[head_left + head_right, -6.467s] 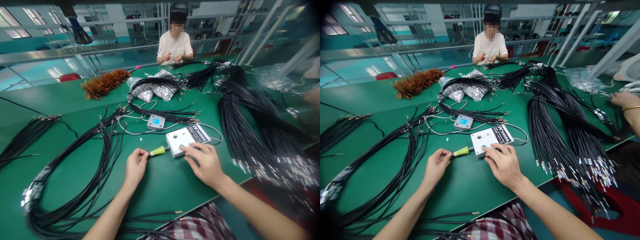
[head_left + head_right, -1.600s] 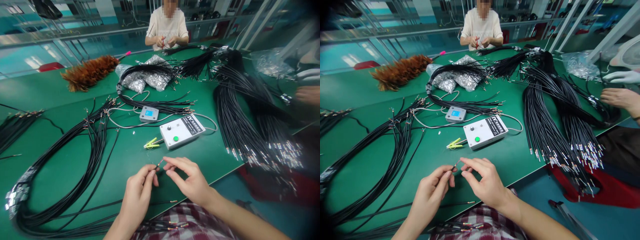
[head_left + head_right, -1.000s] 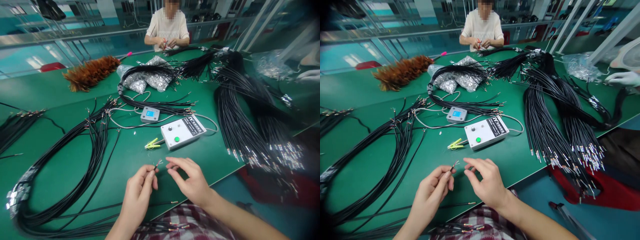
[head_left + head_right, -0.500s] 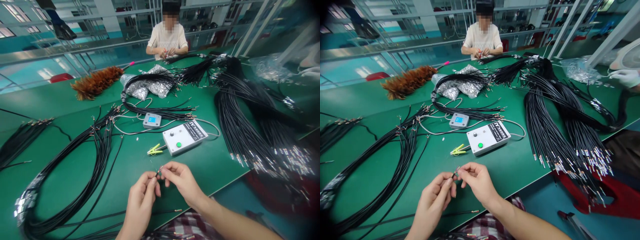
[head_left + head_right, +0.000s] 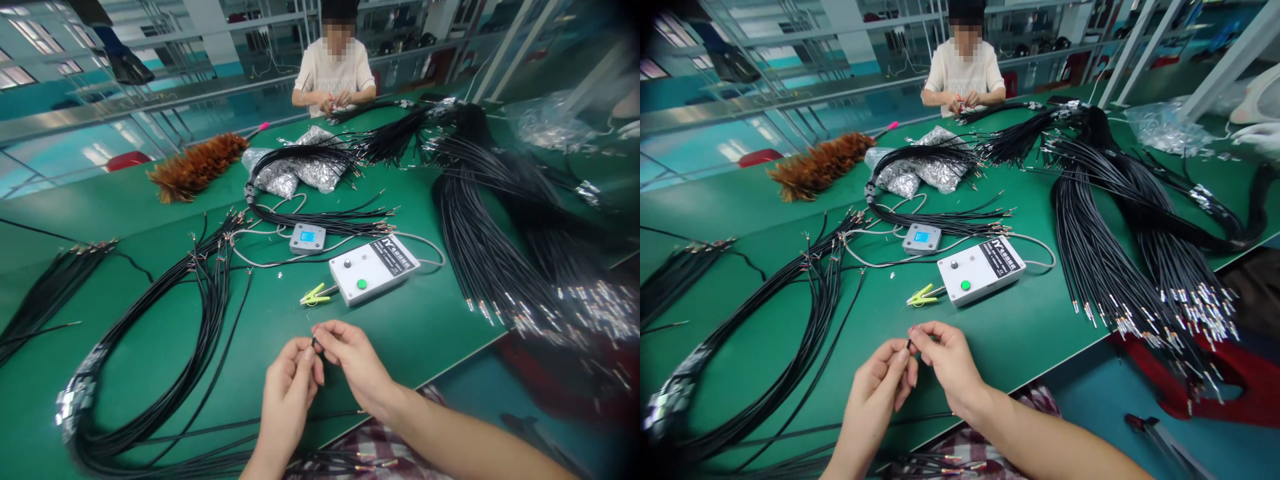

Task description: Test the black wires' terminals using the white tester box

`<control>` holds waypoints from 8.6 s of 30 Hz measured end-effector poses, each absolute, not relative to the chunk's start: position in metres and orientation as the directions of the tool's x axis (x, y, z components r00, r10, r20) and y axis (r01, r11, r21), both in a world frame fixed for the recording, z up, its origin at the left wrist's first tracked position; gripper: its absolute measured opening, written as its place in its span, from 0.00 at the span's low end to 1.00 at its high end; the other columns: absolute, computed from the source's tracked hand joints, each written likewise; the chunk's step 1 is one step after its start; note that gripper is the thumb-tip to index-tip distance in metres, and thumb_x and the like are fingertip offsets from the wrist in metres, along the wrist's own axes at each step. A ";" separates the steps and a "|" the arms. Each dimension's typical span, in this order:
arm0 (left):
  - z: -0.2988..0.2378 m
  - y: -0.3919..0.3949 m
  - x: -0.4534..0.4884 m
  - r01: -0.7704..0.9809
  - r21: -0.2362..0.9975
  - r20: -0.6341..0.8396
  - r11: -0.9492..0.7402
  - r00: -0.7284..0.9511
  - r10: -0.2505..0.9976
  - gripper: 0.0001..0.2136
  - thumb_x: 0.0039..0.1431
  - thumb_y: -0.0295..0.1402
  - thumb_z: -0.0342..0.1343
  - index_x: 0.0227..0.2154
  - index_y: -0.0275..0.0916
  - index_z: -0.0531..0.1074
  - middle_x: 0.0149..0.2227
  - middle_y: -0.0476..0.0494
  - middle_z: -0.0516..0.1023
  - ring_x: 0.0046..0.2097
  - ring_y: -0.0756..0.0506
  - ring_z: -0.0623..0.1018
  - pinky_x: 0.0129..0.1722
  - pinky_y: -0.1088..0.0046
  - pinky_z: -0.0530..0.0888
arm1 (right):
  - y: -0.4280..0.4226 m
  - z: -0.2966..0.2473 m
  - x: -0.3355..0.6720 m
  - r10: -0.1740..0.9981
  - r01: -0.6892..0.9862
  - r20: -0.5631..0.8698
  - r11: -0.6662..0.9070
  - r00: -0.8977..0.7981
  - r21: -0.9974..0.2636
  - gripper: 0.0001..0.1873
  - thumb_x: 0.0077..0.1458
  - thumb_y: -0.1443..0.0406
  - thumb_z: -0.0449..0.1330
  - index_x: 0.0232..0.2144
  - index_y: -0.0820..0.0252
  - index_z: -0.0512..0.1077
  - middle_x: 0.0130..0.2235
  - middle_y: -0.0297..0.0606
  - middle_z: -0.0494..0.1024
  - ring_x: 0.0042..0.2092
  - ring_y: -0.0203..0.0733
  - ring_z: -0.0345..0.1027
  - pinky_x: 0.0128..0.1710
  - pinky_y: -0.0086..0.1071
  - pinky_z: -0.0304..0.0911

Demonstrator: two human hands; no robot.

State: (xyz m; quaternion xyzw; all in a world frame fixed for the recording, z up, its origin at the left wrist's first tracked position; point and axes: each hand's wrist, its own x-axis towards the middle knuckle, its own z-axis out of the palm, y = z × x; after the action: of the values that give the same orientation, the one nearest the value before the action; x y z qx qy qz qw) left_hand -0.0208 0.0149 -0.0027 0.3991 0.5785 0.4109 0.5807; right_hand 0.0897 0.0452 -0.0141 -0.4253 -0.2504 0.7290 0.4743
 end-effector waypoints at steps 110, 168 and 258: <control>-0.025 0.095 -0.052 -0.012 0.965 -0.260 0.263 -0.205 0.944 0.13 0.41 0.38 0.65 0.21 0.35 0.68 0.17 0.51 0.71 0.17 0.56 0.63 0.17 0.82 0.57 | 0.137 0.008 0.119 0.643 0.646 0.090 0.763 -0.760 -0.003 0.10 0.63 0.70 0.55 0.31 0.63 0.75 0.32 0.40 0.77 0.38 0.44 0.63 0.38 0.38 0.46; -0.045 0.095 -0.068 0.553 0.821 0.159 -0.140 0.014 0.987 0.07 0.60 0.34 0.50 0.28 0.39 0.69 0.26 0.49 0.72 0.30 0.47 0.72 0.32 0.73 0.67 | 0.078 -0.016 0.199 0.695 0.732 0.609 0.630 -0.382 -0.260 0.08 0.63 0.71 0.55 0.43 0.57 0.71 0.48 0.36 0.81 0.50 0.45 0.70 0.48 0.40 0.56; 0.007 0.011 -0.033 0.172 0.961 -0.204 0.217 -0.094 0.975 0.09 0.56 0.39 0.58 0.30 0.38 0.71 0.22 0.49 0.74 0.17 0.53 0.68 0.13 0.80 0.65 | 0.009 -0.024 0.140 0.669 0.539 0.476 0.742 -0.571 -0.398 0.30 0.65 0.70 0.51 0.66 0.71 0.48 0.38 0.44 0.81 0.34 0.44 0.72 0.32 0.39 0.61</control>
State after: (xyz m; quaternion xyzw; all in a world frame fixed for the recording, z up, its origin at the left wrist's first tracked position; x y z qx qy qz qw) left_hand -0.0331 0.0107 0.0072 0.4683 0.6123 0.4147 0.4836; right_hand 0.1404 0.0090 -0.0238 -0.3433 -0.8801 0.1046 0.3110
